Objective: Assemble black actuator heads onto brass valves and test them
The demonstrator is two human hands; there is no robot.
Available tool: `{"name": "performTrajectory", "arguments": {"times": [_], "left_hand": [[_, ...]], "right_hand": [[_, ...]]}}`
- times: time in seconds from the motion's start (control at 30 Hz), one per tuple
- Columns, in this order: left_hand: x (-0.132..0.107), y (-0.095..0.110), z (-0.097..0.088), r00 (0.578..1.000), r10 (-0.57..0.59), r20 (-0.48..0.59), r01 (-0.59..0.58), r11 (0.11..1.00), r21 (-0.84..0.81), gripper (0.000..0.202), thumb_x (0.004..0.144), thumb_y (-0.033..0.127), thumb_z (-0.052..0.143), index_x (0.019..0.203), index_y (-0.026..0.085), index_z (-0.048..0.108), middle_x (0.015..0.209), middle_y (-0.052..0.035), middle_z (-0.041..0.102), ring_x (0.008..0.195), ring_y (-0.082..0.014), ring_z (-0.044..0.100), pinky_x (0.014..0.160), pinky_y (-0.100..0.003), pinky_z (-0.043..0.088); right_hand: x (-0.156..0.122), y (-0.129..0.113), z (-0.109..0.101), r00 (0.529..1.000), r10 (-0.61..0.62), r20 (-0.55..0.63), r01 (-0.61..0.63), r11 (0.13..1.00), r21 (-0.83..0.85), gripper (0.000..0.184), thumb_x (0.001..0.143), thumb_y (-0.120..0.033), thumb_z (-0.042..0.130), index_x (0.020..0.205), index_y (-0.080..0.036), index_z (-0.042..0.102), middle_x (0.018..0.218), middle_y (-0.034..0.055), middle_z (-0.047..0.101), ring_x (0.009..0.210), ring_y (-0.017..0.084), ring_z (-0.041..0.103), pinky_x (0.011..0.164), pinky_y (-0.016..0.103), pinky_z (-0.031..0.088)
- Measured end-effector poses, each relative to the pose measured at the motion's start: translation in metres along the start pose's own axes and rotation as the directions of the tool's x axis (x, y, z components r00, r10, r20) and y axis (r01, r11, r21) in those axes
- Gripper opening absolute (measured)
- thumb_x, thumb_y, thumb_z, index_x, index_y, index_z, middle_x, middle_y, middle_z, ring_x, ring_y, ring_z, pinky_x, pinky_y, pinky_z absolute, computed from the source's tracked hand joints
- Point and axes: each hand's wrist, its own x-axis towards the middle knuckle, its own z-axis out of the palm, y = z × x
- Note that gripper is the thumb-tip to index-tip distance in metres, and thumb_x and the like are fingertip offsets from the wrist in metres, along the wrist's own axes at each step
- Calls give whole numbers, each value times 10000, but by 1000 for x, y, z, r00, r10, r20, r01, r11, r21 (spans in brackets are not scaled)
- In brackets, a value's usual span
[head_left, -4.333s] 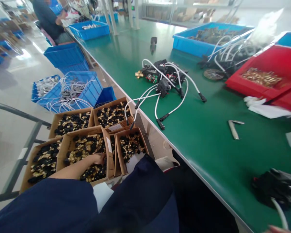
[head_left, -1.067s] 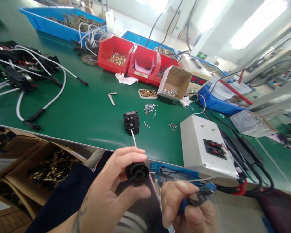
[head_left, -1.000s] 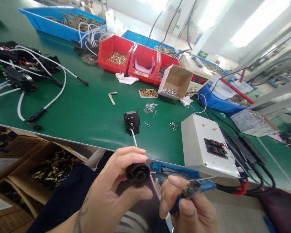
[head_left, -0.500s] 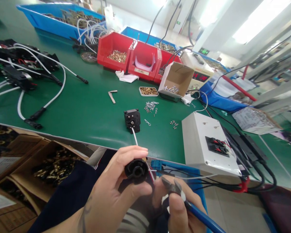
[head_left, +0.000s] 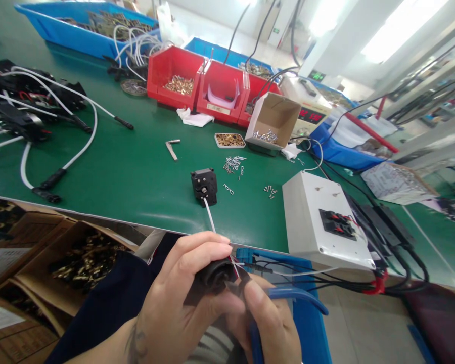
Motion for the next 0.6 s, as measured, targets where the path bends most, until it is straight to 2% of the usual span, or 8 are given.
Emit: {"name": "performTrajectory", "arguments": {"times": [0.1,0.2,0.37,0.6], "left_hand": [[5,2,-2,999,34,-1,-34,999,18,331,947,451,638,1184,237,550,1156,7,626,1100,-72,633,1036,-101,458],[7,4,-3,1000,25,-11,-25,1000,9,324,940,474,640,1145,237,557,1108,18,641,1058,-62,651,1002,-91,473],[8,8,-3,1000,-15,9,15,1000,-3,292,932,484,648,1089,252,566,1041,22,663,997,-82,677,931,-130,531],[10,7,-9,996,-67,63,69,997,-22,265,912,446,688,1074,270,574,1027,19,673,977,-113,689,884,-175,559]], "right_hand": [[-2,3,1,997,-68,-23,67,997,-50,589,849,-711,572,561,-198,598,459,-12,415,418,99,354,389,255,248],[-2,8,1,992,-124,-35,120,989,-88,615,881,-700,533,528,-202,602,459,1,432,420,110,369,397,270,306],[0,12,3,975,-216,-52,208,971,-120,631,899,-700,507,506,-213,584,464,4,430,442,125,373,423,286,351],[2,10,4,983,-182,-20,178,975,-130,626,900,-710,498,524,-212,547,488,3,426,475,126,370,437,274,344]]}}
